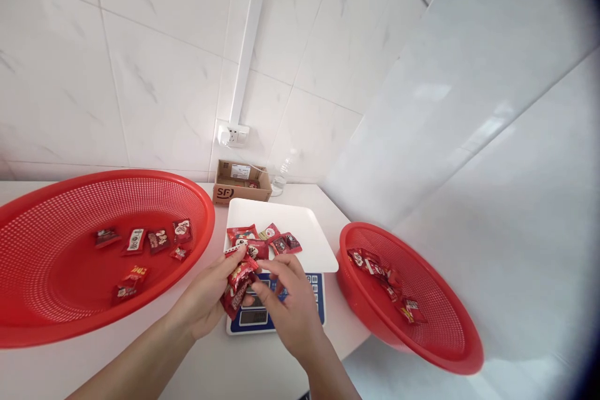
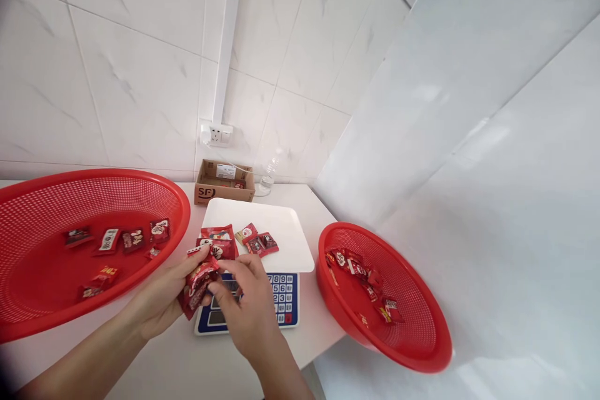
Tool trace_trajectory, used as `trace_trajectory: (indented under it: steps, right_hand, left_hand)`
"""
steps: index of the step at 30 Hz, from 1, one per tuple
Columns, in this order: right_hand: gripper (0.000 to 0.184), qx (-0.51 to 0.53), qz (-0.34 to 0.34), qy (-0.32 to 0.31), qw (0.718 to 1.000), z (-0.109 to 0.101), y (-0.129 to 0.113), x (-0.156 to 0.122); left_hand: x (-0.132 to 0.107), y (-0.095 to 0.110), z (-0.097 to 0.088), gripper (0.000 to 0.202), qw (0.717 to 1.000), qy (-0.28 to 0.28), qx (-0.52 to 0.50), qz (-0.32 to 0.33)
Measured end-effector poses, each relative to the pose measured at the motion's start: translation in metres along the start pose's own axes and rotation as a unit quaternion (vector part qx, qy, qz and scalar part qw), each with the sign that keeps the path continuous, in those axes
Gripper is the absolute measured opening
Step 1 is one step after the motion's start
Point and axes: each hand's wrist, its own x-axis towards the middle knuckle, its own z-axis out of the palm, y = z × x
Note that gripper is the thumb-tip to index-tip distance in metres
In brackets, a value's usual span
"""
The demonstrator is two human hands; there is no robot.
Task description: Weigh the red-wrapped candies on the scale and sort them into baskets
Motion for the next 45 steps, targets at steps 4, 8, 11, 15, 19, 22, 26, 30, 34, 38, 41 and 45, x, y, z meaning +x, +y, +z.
trace_trajectory:
  steps: [4, 8, 11, 15, 19, 22, 26, 30, 34, 38, 41, 45]
  right_hand:
    - [0.032, -0.005, -0.034, -0.05, 0.998, 0.008, -0.001, 0.001]
    - [0.023, -0.022, -0.049, -0.043, 0.998, 0.011, -0.002, 0.001]
    - [0.014, -0.017, -0.069, -0.027, 0.997, 0.009, -0.003, 0.0]
    - [0.015, -0.019, -0.082, 0.048, 0.995, -0.002, 0.002, 0.003]
    - [0.021, -0.063, 0.03, 0.126, 0.99, -0.016, 0.019, 0.019]
    - [0.025, -0.118, 0.087, 0.11, 0.983, -0.016, 0.033, 0.032]
    - [0.03, -0.207, 0.126, 0.048, 0.969, -0.008, 0.044, 0.041]
    - [0.031, -0.205, 0.127, 0.067, 0.968, -0.011, 0.046, 0.041]
    - [0.031, -0.129, 0.104, 0.121, 0.979, -0.024, 0.046, 0.032]
    - [0.032, -0.081, 0.089, 0.173, 0.978, -0.033, 0.045, 0.011]
    - [0.032, -0.086, 0.085, 0.188, 0.975, -0.04, 0.046, -0.009]
    - [0.034, -0.086, 0.097, 0.213, 0.969, -0.051, 0.052, -0.028]
  left_hand:
    - [-0.002, -0.002, 0.002, 0.034, 0.999, 0.009, 0.026, 0.026]
    - [-0.004, -0.004, 0.003, 0.045, 0.997, 0.012, 0.066, 0.047]
    - [-0.002, -0.004, 0.002, 0.044, 0.995, 0.013, 0.086, 0.052]
    - [0.003, 0.01, -0.003, 0.041, 0.992, 0.043, 0.063, 0.104]
    - [0.001, 0.037, -0.013, 0.033, 0.981, 0.073, 0.02, 0.18]
    - [-0.005, 0.053, -0.02, 0.025, 0.974, 0.091, 0.001, 0.206]
    - [-0.013, 0.061, -0.022, 0.024, 0.973, 0.081, -0.007, 0.218]
    - [-0.019, 0.062, -0.016, 0.029, 0.976, 0.058, -0.006, 0.211]
    - [-0.023, 0.064, -0.013, 0.028, 0.977, 0.042, -0.003, 0.211]
    - [-0.028, 0.066, -0.013, 0.029, 0.973, 0.044, -0.005, 0.227]
    - [-0.036, 0.07, -0.014, 0.035, 0.967, 0.052, -0.005, 0.25]
    - [-0.046, 0.074, -0.02, 0.035, 0.95, 0.077, 0.006, 0.301]
